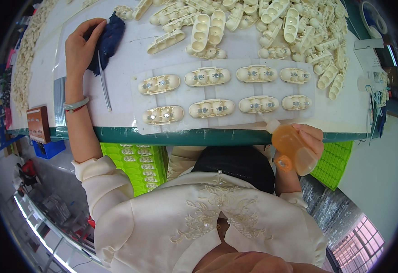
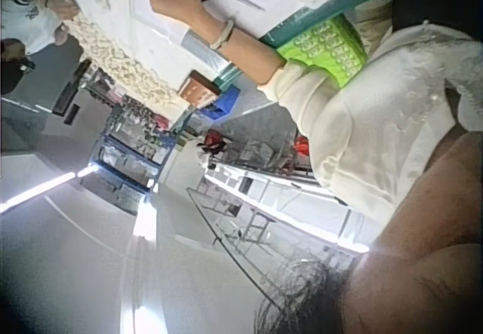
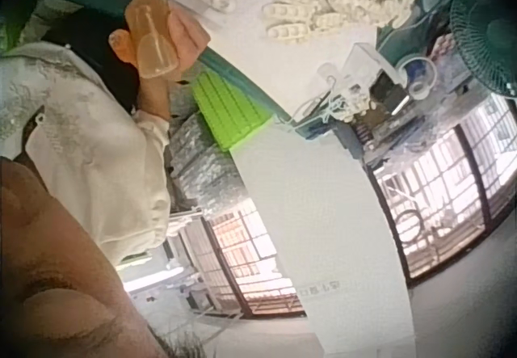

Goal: Cleaning and applying adhesive/liquid to small plastic components and arranging them in a sorting tray.

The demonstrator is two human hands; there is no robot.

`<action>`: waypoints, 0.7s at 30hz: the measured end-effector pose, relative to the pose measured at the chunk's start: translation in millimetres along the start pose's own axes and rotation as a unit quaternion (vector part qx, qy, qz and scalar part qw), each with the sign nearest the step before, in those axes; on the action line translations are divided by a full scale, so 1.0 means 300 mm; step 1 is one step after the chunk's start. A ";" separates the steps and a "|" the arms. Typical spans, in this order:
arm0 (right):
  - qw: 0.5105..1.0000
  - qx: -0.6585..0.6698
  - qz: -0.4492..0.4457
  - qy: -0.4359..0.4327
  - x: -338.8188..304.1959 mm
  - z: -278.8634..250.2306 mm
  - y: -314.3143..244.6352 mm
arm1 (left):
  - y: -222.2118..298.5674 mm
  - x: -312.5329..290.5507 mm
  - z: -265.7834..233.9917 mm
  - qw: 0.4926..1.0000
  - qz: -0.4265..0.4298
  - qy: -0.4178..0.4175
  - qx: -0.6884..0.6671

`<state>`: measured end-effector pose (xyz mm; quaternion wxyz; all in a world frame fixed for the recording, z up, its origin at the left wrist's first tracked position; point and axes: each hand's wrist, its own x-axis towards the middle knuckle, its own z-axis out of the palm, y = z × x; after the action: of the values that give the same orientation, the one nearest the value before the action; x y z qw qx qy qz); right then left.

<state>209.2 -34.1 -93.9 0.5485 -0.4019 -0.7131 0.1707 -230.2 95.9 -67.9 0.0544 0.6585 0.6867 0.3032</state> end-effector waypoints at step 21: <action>0.994 0.054 0.054 0.084 0.024 0.029 0.021 | -0.002 0.001 -0.004 1.000 -0.020 -0.007 -0.001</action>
<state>202.9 -22.9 -96.4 0.6172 -0.4224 -0.6317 0.2039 -231.3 95.6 -67.0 0.0658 0.6463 0.6992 0.2985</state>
